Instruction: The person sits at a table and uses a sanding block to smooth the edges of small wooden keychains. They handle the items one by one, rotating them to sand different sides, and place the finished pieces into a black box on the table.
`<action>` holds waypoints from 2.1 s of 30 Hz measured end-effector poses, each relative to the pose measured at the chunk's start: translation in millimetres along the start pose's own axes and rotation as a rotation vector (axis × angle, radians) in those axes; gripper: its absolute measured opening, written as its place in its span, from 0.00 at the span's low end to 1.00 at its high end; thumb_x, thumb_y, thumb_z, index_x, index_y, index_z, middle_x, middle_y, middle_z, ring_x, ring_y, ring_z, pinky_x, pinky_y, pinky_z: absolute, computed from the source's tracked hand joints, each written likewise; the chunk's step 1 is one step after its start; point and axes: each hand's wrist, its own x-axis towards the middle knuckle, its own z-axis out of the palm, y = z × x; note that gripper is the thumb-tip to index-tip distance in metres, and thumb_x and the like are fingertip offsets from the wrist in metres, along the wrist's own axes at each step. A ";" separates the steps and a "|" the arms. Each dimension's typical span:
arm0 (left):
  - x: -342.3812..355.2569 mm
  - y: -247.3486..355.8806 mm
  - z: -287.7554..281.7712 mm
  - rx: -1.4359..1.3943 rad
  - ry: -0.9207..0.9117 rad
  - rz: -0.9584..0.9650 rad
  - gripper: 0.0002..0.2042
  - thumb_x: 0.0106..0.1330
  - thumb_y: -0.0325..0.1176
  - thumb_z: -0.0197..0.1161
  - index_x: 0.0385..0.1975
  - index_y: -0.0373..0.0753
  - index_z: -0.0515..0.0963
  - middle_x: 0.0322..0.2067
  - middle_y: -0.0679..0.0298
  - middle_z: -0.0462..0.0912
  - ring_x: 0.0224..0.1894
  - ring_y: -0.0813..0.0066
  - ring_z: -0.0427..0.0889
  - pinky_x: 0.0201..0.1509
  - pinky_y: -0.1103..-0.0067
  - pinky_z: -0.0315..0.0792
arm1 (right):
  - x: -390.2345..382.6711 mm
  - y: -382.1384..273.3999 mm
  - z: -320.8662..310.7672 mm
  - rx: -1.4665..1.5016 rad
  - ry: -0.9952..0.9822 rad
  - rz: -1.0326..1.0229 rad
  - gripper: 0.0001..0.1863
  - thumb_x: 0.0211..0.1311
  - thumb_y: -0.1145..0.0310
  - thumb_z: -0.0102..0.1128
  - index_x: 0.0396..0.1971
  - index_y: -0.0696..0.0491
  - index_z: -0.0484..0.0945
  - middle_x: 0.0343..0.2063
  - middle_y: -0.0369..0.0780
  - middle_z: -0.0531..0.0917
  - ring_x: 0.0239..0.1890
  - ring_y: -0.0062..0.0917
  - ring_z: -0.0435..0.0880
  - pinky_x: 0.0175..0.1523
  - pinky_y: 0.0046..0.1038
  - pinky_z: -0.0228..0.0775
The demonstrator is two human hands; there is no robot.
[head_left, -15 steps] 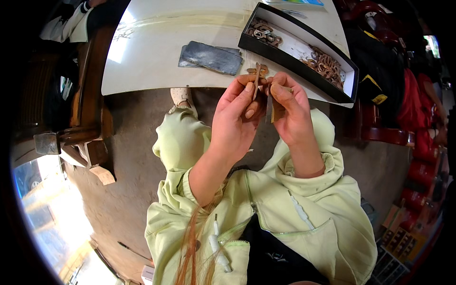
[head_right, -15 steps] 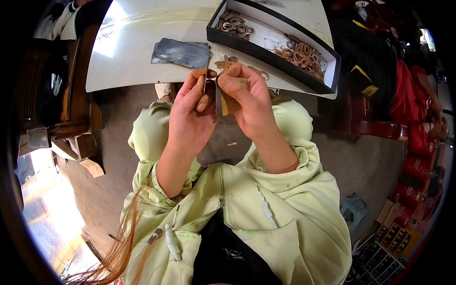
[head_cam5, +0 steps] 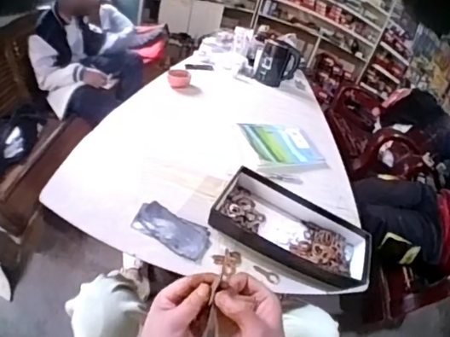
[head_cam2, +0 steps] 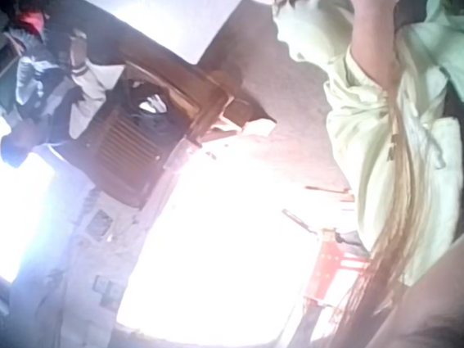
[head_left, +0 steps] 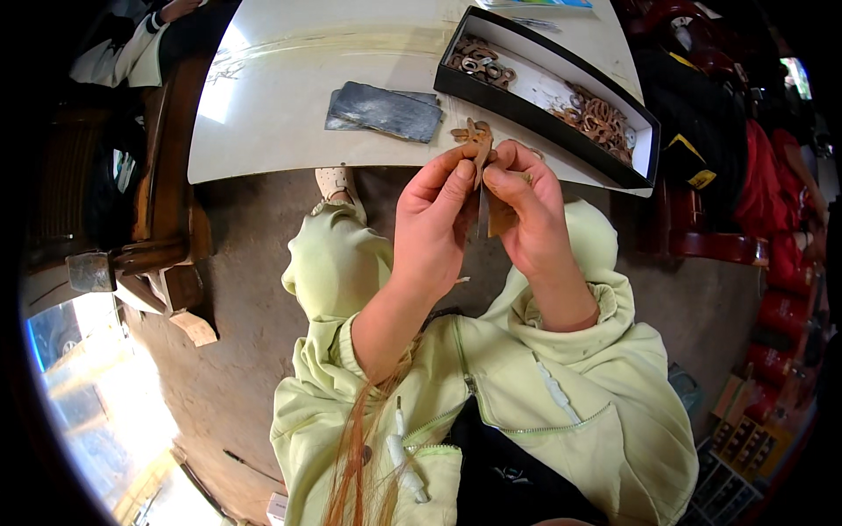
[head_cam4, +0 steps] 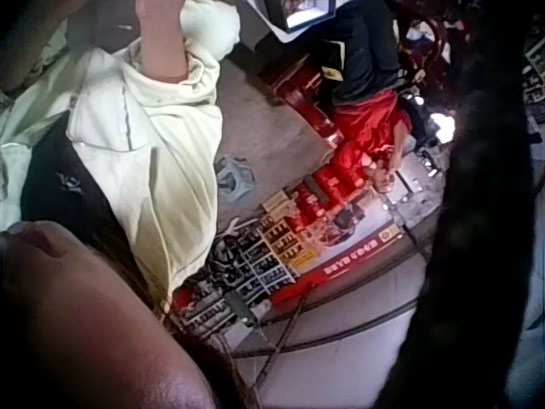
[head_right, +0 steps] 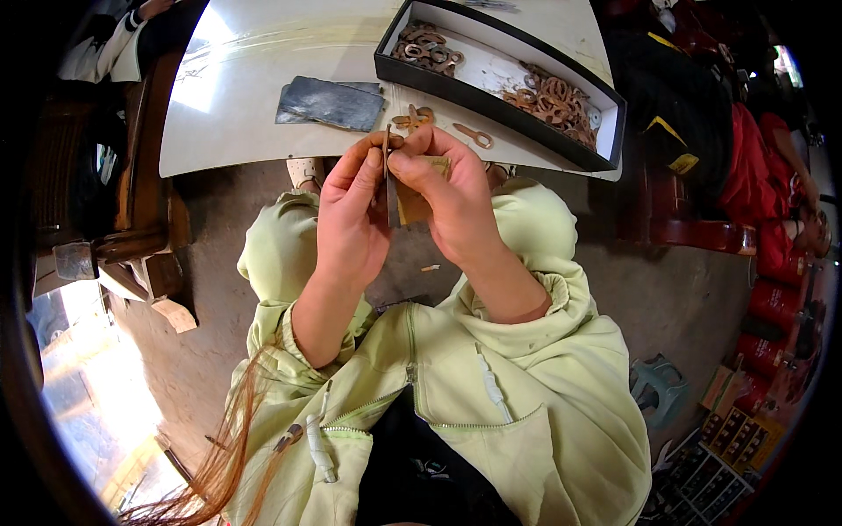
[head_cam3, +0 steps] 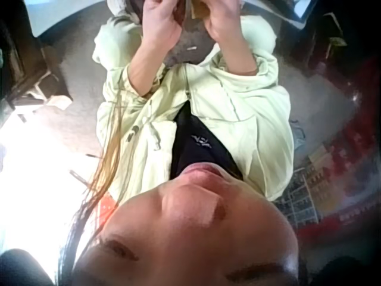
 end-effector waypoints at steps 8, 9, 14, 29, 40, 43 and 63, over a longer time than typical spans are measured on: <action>1.7 -3.8 -8.8 0.080 0.004 0.031 0.11 0.69 0.28 0.57 0.48 0.32 0.77 0.39 0.66 0.82 0.38 0.84 0.79 0.42 0.86 0.73 | 3.0 -0.4 -9.3 -0.055 -0.024 0.066 0.06 0.59 0.74 0.62 0.33 0.55 0.73 0.29 0.30 0.77 0.31 0.09 0.75 0.37 0.14 0.67; 1.3 -1.5 -6.2 0.066 0.030 -0.004 0.11 0.69 0.28 0.57 0.48 0.32 0.77 0.38 0.66 0.82 0.37 0.84 0.78 0.41 0.86 0.73 | 2.5 -1.0 -9.1 -0.100 -0.017 0.081 0.06 0.59 0.74 0.62 0.33 0.55 0.73 0.29 0.31 0.77 0.31 0.10 0.75 0.36 0.14 0.67; 4.3 11.0 -11.7 -0.125 -0.101 -0.144 0.11 0.70 0.29 0.55 0.47 0.32 0.78 0.34 0.68 0.81 0.26 0.86 0.70 0.34 0.88 0.68 | 1.1 -9.2 -7.8 -0.159 -0.064 0.078 0.06 0.58 0.74 0.63 0.31 0.54 0.73 0.31 0.32 0.78 0.31 0.10 0.73 0.35 0.14 0.65; -1.6 16.5 2.5 0.158 -0.015 -0.062 0.11 0.68 0.29 0.56 0.46 0.30 0.76 0.28 0.71 0.74 0.26 0.88 0.66 0.30 0.88 0.61 | -3.6 -22.5 -1.2 -0.567 0.126 -0.381 0.06 0.58 0.77 0.62 0.29 0.58 0.73 0.36 0.38 0.81 0.36 0.15 0.76 0.43 0.19 0.69; 0.7 18.6 -2.4 0.004 -0.096 0.067 0.07 0.73 0.35 0.52 0.39 0.39 0.73 0.34 0.69 0.74 0.30 0.84 0.71 0.27 0.87 0.67 | -9.9 -7.0 1.0 -0.059 -0.106 0.209 0.07 0.59 0.73 0.63 0.30 0.56 0.73 0.30 0.37 0.80 0.28 0.16 0.77 0.36 0.17 0.70; 0.8 20.7 -2.6 -0.004 -0.117 0.035 0.09 0.74 0.38 0.50 0.38 0.38 0.71 0.31 0.69 0.72 0.29 0.83 0.71 0.28 0.86 0.67 | -9.5 -4.4 2.7 -0.065 -0.076 0.153 0.07 0.59 0.73 0.63 0.33 0.56 0.74 0.29 0.34 0.80 0.27 0.14 0.77 0.36 0.17 0.70; 4.2 16.0 -3.5 0.024 -0.088 -0.003 0.10 0.72 0.36 0.55 0.32 0.37 0.73 0.31 0.70 0.71 0.34 0.82 0.69 0.39 0.84 0.66 | -9.3 -4.3 1.3 -0.215 -0.092 0.132 0.07 0.57 0.73 0.66 0.33 0.58 0.77 0.30 0.32 0.80 0.30 0.10 0.76 0.36 0.14 0.69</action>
